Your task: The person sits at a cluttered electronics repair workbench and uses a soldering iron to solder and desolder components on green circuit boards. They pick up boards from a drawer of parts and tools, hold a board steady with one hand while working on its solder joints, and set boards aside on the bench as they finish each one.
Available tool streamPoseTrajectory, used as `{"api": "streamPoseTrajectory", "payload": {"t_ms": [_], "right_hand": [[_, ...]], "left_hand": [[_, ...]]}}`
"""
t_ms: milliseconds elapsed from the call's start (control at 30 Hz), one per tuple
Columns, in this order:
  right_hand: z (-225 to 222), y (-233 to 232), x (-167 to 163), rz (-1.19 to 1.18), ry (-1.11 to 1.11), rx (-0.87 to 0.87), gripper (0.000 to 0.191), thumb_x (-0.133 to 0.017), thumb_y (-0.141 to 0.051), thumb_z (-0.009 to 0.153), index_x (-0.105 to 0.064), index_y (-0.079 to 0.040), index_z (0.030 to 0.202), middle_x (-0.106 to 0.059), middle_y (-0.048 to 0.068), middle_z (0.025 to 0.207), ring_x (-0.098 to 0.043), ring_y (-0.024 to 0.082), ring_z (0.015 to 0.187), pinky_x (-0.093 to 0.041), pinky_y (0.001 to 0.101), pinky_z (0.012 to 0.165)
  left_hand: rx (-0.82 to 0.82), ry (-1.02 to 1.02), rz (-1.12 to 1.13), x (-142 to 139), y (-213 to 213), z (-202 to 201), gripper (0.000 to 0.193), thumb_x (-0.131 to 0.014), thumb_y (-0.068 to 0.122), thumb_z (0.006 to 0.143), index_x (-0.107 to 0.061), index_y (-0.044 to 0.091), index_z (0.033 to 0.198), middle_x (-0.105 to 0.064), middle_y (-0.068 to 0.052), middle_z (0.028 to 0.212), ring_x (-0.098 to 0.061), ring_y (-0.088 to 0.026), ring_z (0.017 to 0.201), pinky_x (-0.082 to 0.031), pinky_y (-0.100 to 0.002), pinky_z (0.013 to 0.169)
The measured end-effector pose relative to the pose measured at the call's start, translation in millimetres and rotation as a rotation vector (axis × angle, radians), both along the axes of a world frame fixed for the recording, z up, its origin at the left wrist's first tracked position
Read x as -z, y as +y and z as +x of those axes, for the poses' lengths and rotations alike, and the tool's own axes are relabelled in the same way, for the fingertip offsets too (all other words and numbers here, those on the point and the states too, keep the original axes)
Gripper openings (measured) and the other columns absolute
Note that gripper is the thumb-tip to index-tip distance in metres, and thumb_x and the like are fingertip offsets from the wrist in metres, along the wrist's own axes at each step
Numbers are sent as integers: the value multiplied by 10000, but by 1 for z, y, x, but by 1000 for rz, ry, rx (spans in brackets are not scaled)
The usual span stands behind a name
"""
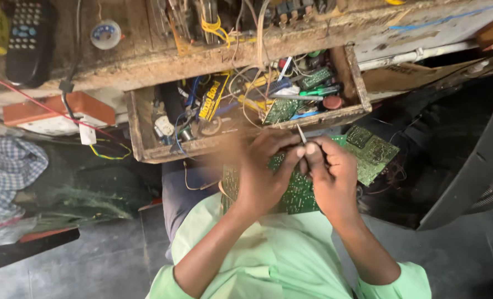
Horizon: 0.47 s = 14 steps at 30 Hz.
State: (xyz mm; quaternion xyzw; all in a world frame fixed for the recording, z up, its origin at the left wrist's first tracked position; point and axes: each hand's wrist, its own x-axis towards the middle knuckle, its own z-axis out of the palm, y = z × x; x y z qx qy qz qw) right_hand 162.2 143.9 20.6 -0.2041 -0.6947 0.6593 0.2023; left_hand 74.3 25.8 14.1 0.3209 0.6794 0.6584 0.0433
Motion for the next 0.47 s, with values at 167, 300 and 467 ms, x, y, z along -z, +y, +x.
{"api": "streamPoseTrajectory", "payload": {"t_ms": [167, 300, 467], "right_hand": [[7, -1, -7, -15, -28, -43, 302, -558, -257, 1090, -667, 13, 1014, -584, -4, 730, -437, 22, 604, -347, 181, 524], [10, -7, -21, -40, -1, -28, 296, -542, -252, 1086, -655, 16, 1031, -643, 34, 776, -512, 49, 611, -417, 196, 513], [15, -12, -50, -19, 218, -12, 268, -560, -221, 1091, -590, -1, 1242, -680, 83, 918, -587, 89, 736, -505, 217, 609]], "left_hand": [[-31, 72, -81, 0, -6, 4, 206, -780, 83, 895, -761, 48, 1097, -742, -111, 1061, -725, -254, 1008, -565, -352, 914], [-54, 21, -60, -7, -7, 5, 153, -766, 65, 903, -768, 45, 1055, -750, -110, 1025, -743, -238, 955, -592, -331, 855], [-43, 2, -11, -18, -16, 4, 125, -749, 71, 912, -758, 39, 1033, -762, -115, 1026, -747, -246, 960, -592, -340, 880]]}}
